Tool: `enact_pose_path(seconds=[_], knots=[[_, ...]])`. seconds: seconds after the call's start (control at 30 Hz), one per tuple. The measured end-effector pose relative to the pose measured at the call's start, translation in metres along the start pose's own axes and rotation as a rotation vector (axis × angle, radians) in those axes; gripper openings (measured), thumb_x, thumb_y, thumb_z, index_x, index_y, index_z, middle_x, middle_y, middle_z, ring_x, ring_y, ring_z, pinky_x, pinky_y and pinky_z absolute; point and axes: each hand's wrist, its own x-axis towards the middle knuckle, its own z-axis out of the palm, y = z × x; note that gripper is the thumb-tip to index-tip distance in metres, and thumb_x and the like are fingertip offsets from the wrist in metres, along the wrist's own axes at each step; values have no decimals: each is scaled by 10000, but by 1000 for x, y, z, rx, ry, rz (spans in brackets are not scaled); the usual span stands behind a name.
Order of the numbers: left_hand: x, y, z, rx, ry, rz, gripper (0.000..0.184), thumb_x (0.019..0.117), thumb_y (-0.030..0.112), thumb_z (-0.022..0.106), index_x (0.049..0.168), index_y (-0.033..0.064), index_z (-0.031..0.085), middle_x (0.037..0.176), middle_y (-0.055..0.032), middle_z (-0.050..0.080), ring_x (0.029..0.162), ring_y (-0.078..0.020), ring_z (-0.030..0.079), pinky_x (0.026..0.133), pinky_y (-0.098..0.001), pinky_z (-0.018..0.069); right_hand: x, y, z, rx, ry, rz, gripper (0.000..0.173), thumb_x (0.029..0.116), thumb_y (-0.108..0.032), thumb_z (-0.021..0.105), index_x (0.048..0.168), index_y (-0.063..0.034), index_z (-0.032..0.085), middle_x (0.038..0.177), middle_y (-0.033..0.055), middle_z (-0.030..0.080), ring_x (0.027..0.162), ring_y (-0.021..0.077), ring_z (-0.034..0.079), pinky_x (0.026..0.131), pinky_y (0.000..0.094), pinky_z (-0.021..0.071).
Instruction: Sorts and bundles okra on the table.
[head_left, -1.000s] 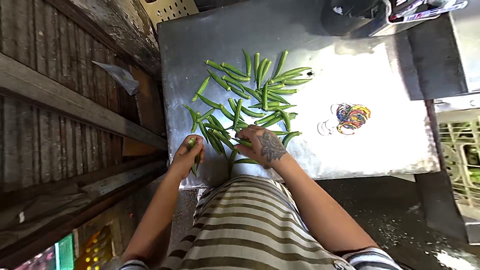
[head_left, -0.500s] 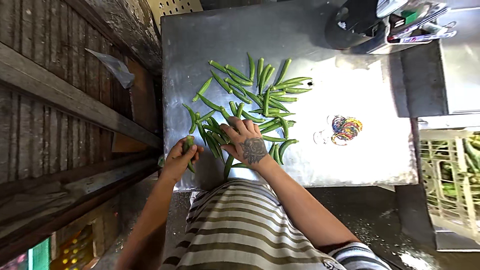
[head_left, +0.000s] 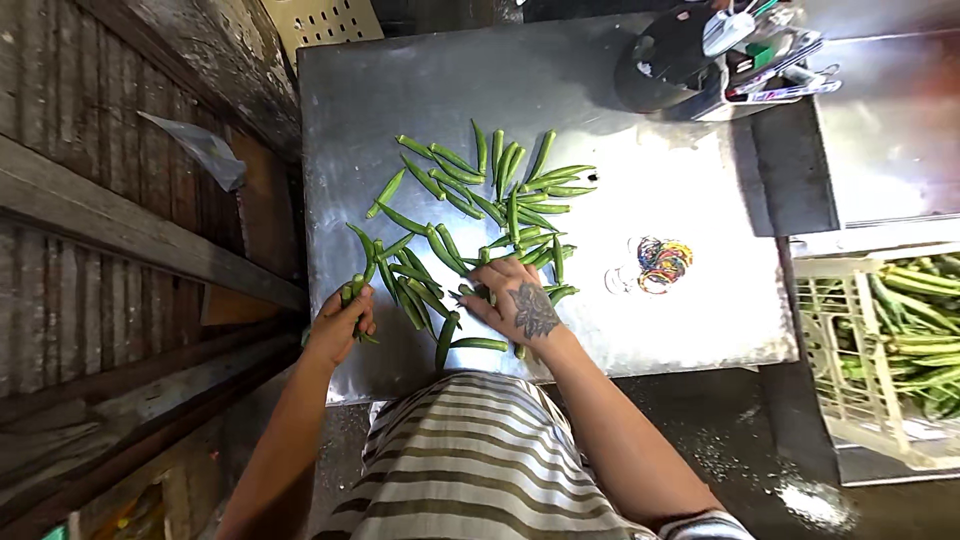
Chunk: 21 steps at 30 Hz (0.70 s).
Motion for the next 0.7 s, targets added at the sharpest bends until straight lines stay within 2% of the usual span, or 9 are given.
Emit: enact_pose_path(seconds=[0.1,0.27,0.33,0.4,0.43,0.53,0.7], knots=[[-1,3,-2,19,-40,-27,225,1085,195,472,1150,42,624,767,-8,575,614,-123,579,636,-311,578,33,12,-14,14,90,17,310,965,-397,656,1091,-131,754,1056,105,711,1062,319,657,911,542,530],[1,3,-1,-14,-41,-37,300,1110,228,399,991,40,600,801,-59,615,643,-159,618,651,-335,598,115,27,-24,-40,181,85,228,1001,-261,567,1034,-114,739,1047,143,691,1073,354,646,901,531,540],[0,3,-2,-23,-29,-51,341,1118,243,367,967,35,592,786,-68,622,646,-174,633,659,-350,606,148,25,-25,-82,170,151,229,996,-236,570,1126,-130,726,1143,145,683,1149,357,625,942,531,528],[1,2,-4,-24,-28,-47,388,1122,269,340,947,35,595,773,-72,626,644,-182,641,658,-354,610,175,20,-24,-109,141,220,328,983,-204,586,1296,-151,670,1280,143,659,1252,361,589,995,543,513],[1,1,-4,-27,-25,-43,401,1123,276,332,944,33,596,771,-75,629,641,-187,644,655,-359,613,185,19,-20,-121,126,244,383,967,-187,610,1347,-150,638,1314,145,649,1278,369,571,989,556,507],[0,-2,-3,-37,3,-29,389,1118,267,331,940,41,592,778,-75,632,634,-188,646,638,-363,618,195,10,-4,-180,94,276,451,905,-141,654,1355,-134,622,1338,147,627,1285,368,557,953,559,510],[1,-1,-2,-62,12,-26,376,1105,268,354,911,56,596,750,-59,627,617,-181,649,635,-367,624,192,-5,-2,-174,121,289,335,956,-159,575,1282,-149,654,1301,125,638,1249,320,583,929,508,512]])
